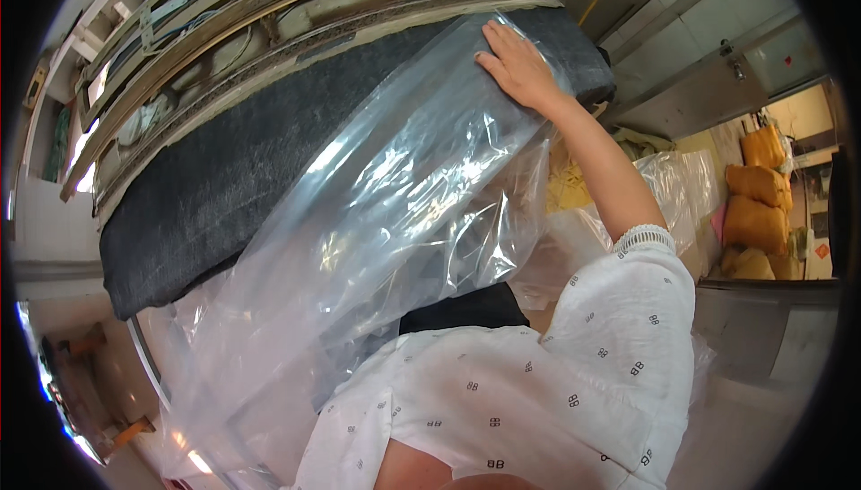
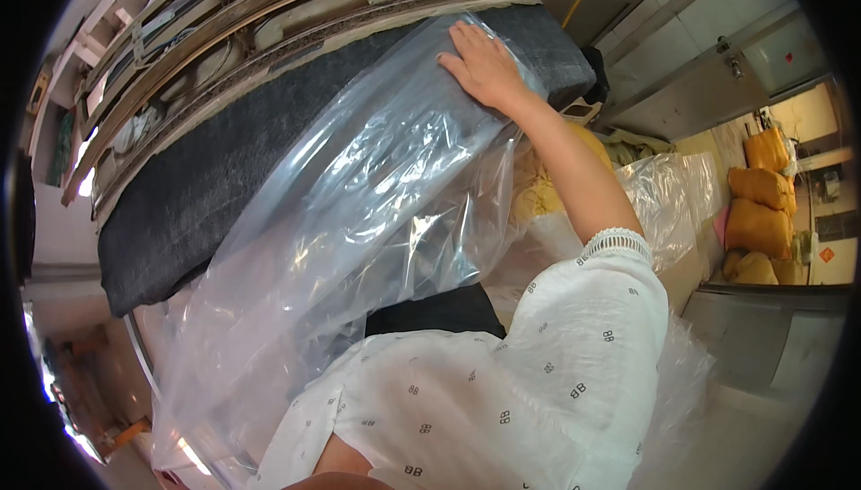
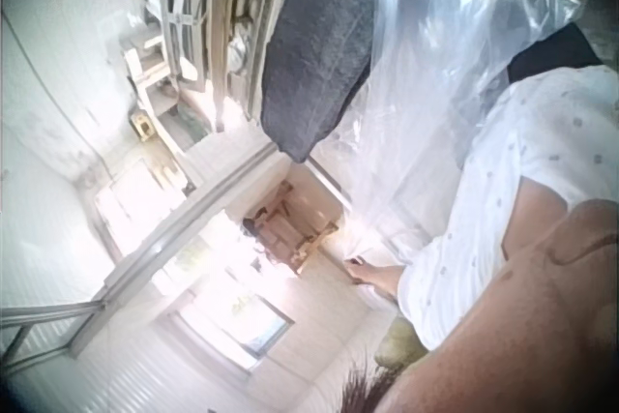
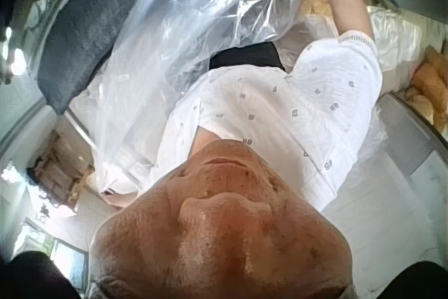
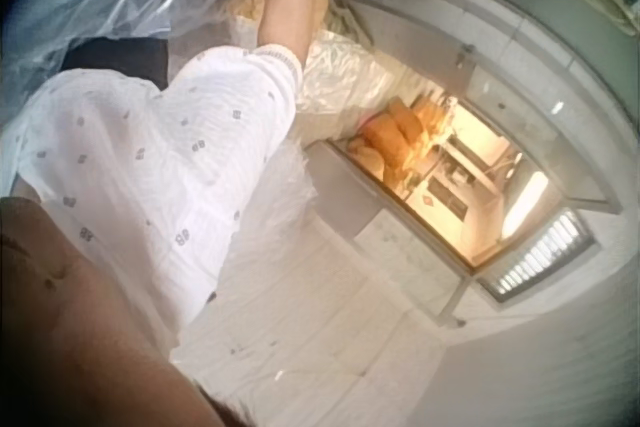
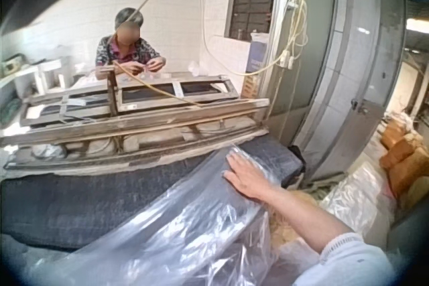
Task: Covering a large piece of industrial manufacturing machinery with a protective clear plastic sheet.
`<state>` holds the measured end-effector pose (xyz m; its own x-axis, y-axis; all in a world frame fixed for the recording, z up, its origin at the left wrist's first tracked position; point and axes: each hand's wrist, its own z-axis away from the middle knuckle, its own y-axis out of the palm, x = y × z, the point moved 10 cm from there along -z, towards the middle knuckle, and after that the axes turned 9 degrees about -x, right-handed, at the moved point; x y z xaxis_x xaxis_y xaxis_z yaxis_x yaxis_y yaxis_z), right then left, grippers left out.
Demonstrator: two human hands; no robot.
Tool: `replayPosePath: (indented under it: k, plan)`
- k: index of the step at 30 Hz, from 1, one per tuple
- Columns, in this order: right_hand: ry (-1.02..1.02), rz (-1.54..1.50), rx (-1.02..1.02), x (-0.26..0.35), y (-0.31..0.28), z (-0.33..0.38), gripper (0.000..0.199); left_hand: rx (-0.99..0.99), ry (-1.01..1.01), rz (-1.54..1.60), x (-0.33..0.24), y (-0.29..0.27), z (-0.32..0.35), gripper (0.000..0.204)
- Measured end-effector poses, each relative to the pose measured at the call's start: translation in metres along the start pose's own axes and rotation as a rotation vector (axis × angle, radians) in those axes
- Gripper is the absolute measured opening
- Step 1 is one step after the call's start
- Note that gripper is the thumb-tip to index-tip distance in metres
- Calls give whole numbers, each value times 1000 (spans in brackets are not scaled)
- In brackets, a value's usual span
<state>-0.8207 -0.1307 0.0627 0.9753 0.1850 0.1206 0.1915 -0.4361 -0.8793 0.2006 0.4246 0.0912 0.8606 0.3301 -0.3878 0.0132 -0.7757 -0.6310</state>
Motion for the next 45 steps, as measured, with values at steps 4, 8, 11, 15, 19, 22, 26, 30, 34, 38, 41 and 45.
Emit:
replayPosePath:
  k: [4, 8, 11, 15, 19, 22, 26, 30, 34, 38, 41, 45]
  plan:
    - [-45, 77, -61, -16, 19, -17, 50, 293, -278, 76, 66, -17, -22, 42]
    - [-247, -197, -193, 50, -31, -32, 41, -79, -1013, 519, 104, 0, -6, 44]
    - [-298, -560, 45, 156, -49, 2, 37, -164, -1081, 488, 76, 9, -4, 45]
    - [-382, -696, 158, 239, -32, 56, 36, -161, -1046, 533, 58, -2, -6, 43]
    - [-588, -392, -75, 257, -29, 59, 36, -176, -1054, 592, 79, -18, -3, 43]
    - [-606, -368, -113, 259, -26, 50, 30, -189, -1028, 556, 96, -48, 18, 41]
    - [-499, -435, -38, 257, -10, 15, 21, -157, -1002, 672, 98, -57, 74, 34]
    - [-293, -692, 203, 244, 31, -20, 12, -83, -1044, 725, 92, -65, 121, 38]
    - [-458, -769, 183, 226, 24, -43, 9, -113, -1057, 603, 73, -14, 78, 33]
    - [-222, -956, -80, 133, -74, -107, 25, 12, -857, 630, -33, 112, -66, 38]
    - [320, -918, -492, 14, -150, -130, 30, 26, -649, 928, -192, 192, -162, 32]
    - [101, 241, -650, -88, -145, -128, 28, -44, -369, 854, -306, 312, -200, 34]
